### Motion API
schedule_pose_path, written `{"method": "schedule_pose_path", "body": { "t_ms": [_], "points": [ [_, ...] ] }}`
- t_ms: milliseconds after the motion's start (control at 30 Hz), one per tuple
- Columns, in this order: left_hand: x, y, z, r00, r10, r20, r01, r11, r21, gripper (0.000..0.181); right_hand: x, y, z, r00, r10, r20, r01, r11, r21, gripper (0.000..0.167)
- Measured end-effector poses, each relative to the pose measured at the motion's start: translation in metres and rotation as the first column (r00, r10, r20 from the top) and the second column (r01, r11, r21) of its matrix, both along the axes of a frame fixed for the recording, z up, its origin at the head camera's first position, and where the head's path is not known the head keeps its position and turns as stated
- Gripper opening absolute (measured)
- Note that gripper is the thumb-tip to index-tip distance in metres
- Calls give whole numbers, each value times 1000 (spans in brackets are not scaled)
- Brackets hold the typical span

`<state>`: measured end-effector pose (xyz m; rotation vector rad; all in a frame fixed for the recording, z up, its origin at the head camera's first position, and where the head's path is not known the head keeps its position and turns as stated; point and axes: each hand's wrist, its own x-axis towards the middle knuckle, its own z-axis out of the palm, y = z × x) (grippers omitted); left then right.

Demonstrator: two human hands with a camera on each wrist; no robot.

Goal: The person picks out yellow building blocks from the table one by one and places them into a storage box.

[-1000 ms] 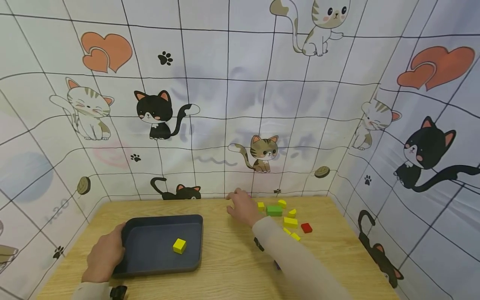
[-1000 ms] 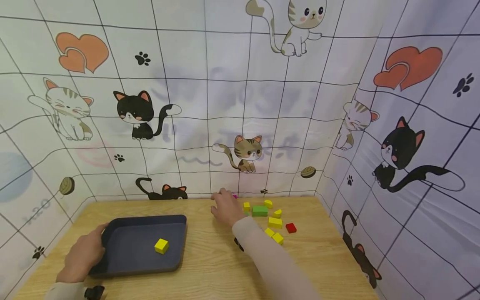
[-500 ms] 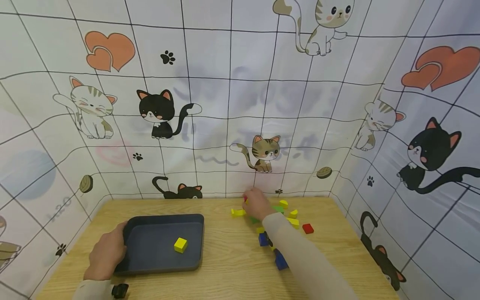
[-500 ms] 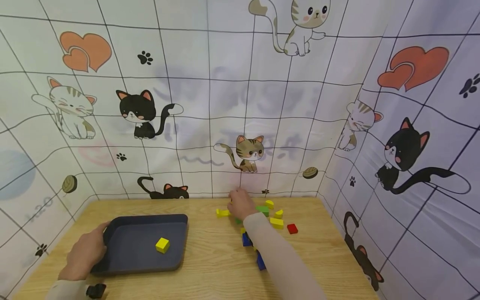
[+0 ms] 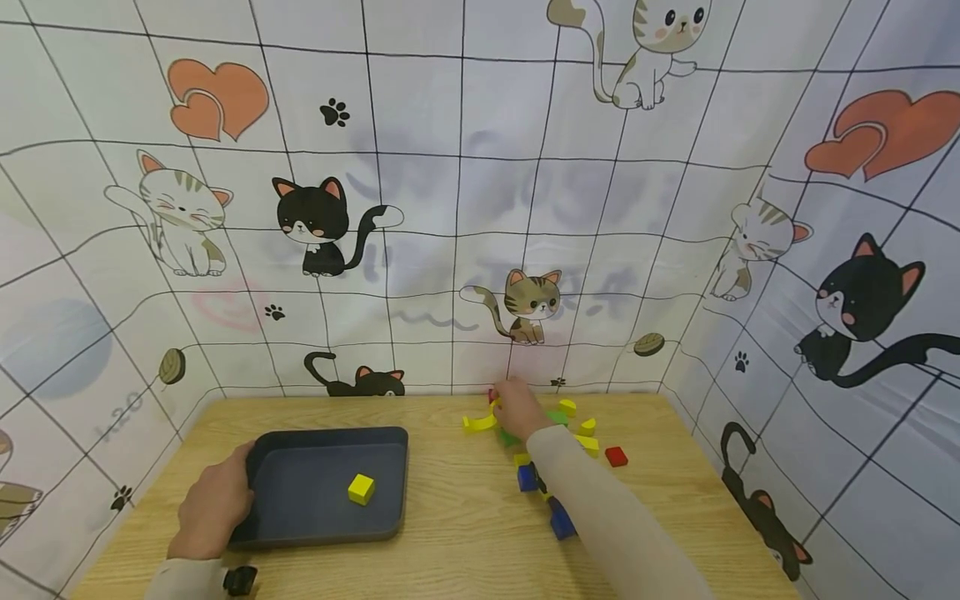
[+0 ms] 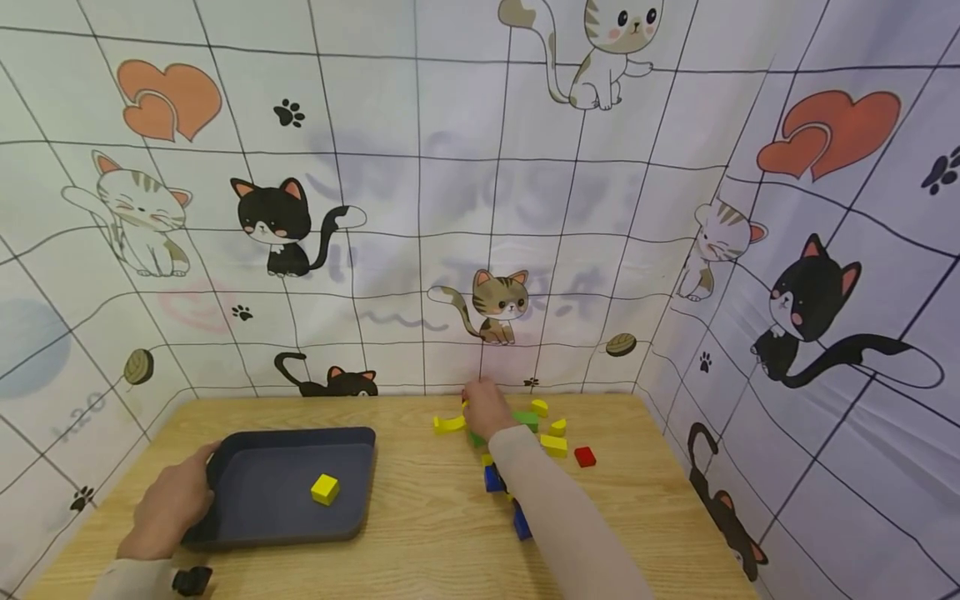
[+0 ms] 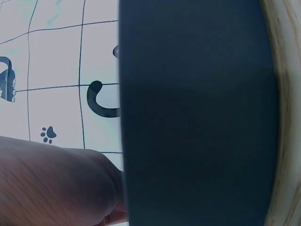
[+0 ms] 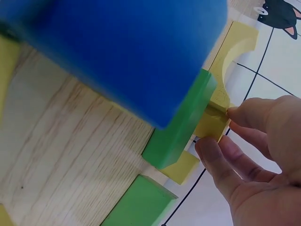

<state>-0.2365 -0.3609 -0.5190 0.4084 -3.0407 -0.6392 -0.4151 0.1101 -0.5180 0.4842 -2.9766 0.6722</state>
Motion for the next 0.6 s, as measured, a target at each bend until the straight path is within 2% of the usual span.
{"method": "schedule_pose_path", "body": {
  "t_ms": [400,600],
  "points": [
    [-1,-2,-1,1000,4,4,-4,1000,9,77,2,-2,4,1000,-2,11,2,1000,11,19],
    [0,-2,1,1000,-7,-15,7,1000,-1,78,2,-2,7,1000,-8,-19,8,1000,6,22]
  ]
}}
